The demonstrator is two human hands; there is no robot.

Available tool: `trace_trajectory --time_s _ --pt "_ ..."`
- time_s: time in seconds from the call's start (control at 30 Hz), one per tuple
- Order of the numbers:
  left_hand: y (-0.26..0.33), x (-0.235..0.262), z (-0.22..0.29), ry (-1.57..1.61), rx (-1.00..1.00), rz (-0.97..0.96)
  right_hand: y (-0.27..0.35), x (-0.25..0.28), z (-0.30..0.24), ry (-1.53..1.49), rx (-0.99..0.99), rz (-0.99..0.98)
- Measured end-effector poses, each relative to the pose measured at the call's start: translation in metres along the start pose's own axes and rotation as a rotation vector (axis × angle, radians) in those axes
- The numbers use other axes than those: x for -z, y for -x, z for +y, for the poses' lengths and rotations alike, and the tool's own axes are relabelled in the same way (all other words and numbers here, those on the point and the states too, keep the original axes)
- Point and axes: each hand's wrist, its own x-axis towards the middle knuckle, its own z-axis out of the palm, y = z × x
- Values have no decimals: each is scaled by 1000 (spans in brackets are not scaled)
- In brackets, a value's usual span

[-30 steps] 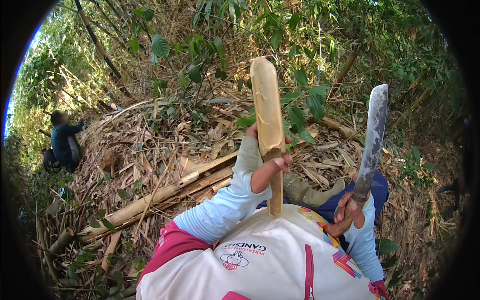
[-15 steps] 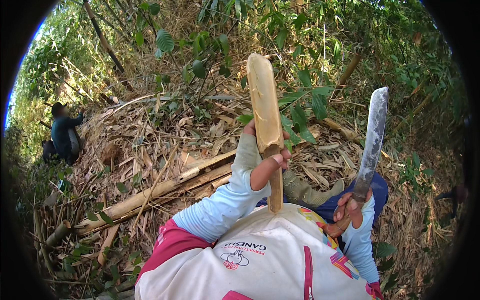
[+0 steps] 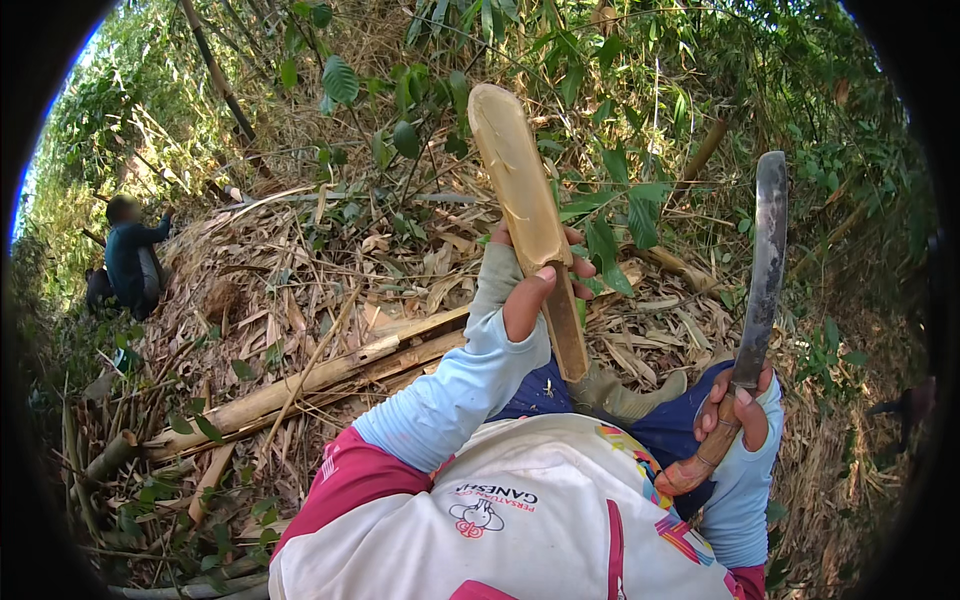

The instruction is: The person sits on the forest floor and uses a large knife to carve a piece of bamboo. They hold the bamboo in their left hand and repeatedly shave thin strips from its surface with the knife in their right hand, refining the shape of the object.

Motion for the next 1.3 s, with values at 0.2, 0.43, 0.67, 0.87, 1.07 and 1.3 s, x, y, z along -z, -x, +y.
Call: trace_trajectory --time_s 0.2,0.43,0.67,0.87,1.07,1.3 --pt "-37 14 -22 49 -138 -51 -9 -43 -26 -210 -270 -254" --pt "-81 18 -38 -273 -405 13 -16 -66 -20 -93 -507 -385" --pt "-103 6 -36 19 -215 57 -28 -81 -8 -116 -630 -409" --pt "-135 26 -49 -275 -425 87 -33 -107 -6 -150 -657 -425" --pt "-156 26 -59 -279 -727 86 -36 -115 0 -183 -690 -433" --pt "-151 19 -57 -119 -675 58 -37 -119 3 -278 -713 -427"
